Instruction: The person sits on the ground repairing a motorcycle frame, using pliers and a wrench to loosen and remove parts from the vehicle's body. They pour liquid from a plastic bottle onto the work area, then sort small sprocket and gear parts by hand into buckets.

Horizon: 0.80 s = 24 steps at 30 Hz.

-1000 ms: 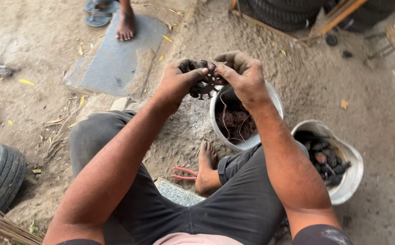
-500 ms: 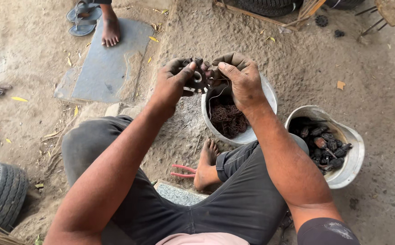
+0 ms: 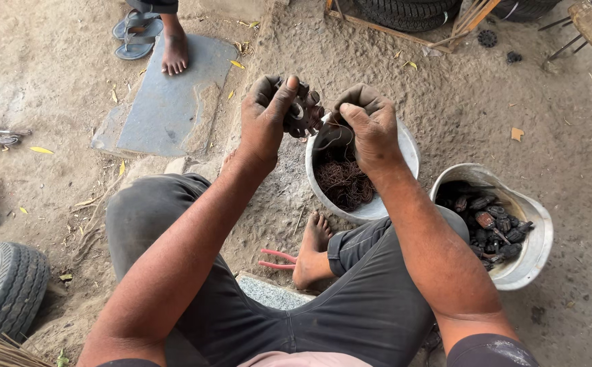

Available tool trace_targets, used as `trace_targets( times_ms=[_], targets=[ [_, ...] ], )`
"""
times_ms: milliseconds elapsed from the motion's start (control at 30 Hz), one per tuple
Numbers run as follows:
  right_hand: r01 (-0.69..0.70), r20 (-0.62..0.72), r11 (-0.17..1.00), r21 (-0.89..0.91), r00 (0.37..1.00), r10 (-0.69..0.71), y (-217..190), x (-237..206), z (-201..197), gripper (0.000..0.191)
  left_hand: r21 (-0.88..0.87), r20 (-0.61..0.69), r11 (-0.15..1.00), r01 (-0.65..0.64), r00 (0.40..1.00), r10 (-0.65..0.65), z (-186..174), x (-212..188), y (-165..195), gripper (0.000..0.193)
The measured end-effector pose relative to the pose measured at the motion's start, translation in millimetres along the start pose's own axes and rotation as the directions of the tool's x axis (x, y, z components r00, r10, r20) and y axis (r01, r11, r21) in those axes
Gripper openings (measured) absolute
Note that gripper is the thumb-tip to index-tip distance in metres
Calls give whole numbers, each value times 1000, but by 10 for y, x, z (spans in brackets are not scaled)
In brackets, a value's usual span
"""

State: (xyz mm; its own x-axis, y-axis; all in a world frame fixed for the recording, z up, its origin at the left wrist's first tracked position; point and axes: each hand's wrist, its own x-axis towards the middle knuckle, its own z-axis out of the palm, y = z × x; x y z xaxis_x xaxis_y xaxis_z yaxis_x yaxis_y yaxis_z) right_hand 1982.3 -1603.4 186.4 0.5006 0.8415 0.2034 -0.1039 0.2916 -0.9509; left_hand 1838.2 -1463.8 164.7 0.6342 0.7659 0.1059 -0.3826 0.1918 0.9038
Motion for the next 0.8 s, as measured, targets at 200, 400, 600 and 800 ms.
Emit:
trace_targets(
  times_ms=[200,400,600,800],
  targets=[
    [-150,147,988,33,979,143,-51,-54,29,16,115,-54,991,64,997,-59,-86,-5,105,35],
    [-165,52,984,-72,984,169,-30,-5,122,6,74,-65,993,95,994,-91,-84,-42,220,38],
    [161,-61,803,-574,970,-237,12,-31,124,9,-157,-96,987,19,995,-34,-116,-6,219,34],
    [268,45,692,-671,946,-322,70,-101,231,15,85,-279,992,99,958,-71,-226,38,160,28]
  ],
)
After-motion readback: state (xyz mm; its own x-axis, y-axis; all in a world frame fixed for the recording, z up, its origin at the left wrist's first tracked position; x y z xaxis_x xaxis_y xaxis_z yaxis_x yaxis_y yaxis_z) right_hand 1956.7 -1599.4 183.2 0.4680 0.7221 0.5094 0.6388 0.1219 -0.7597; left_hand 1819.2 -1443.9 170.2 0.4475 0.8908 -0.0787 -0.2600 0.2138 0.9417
